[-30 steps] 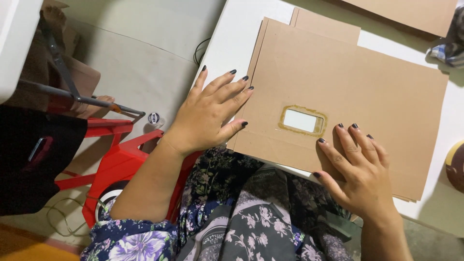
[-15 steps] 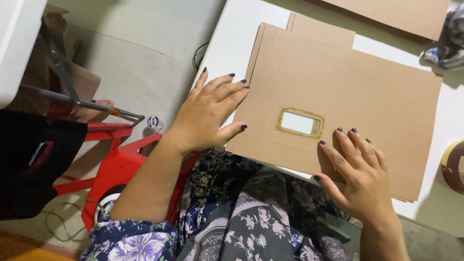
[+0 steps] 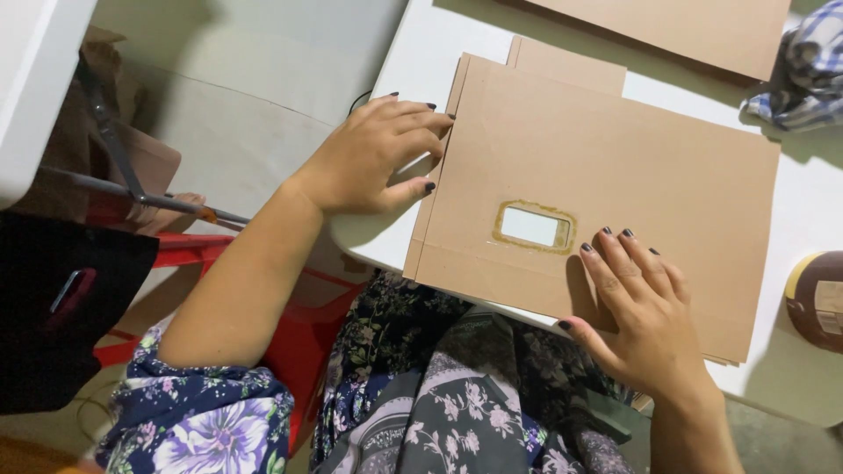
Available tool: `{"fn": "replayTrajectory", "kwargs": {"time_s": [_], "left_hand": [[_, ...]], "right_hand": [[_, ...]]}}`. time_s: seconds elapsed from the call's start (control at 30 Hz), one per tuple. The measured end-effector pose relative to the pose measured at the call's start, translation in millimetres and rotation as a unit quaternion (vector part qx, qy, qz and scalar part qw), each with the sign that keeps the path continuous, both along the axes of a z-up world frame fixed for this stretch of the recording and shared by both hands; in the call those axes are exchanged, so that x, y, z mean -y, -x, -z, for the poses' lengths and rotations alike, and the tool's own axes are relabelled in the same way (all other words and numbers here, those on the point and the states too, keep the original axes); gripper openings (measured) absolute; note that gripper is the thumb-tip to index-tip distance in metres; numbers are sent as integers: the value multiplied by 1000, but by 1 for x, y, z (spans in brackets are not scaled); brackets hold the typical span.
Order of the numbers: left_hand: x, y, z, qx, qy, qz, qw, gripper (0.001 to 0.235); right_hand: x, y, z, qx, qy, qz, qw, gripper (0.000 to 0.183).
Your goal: Assembling cardboard boxes by folding pre-cut sheets and applying glue with a brush.
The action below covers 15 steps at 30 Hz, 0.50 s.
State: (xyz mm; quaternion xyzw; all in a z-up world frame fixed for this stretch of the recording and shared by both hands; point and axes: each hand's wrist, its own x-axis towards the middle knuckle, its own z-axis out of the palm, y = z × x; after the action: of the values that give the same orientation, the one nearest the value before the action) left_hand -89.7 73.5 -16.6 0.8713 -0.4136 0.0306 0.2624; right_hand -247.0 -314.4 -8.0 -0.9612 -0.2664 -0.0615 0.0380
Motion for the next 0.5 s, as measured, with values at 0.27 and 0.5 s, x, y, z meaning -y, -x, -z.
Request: {"fn": "replayTrajectory", "kwargs": {"time_s": [0.27,0.5], "left_hand": [[-3,-2,11,18,20,6,1000,40],[-1,-1,10,53,-2,3,999,43]], "right_hand": [[2,-1,5,-4,-22,-5,1000,80],[0,-3,2,1,-18,-5,1000,80]]}}
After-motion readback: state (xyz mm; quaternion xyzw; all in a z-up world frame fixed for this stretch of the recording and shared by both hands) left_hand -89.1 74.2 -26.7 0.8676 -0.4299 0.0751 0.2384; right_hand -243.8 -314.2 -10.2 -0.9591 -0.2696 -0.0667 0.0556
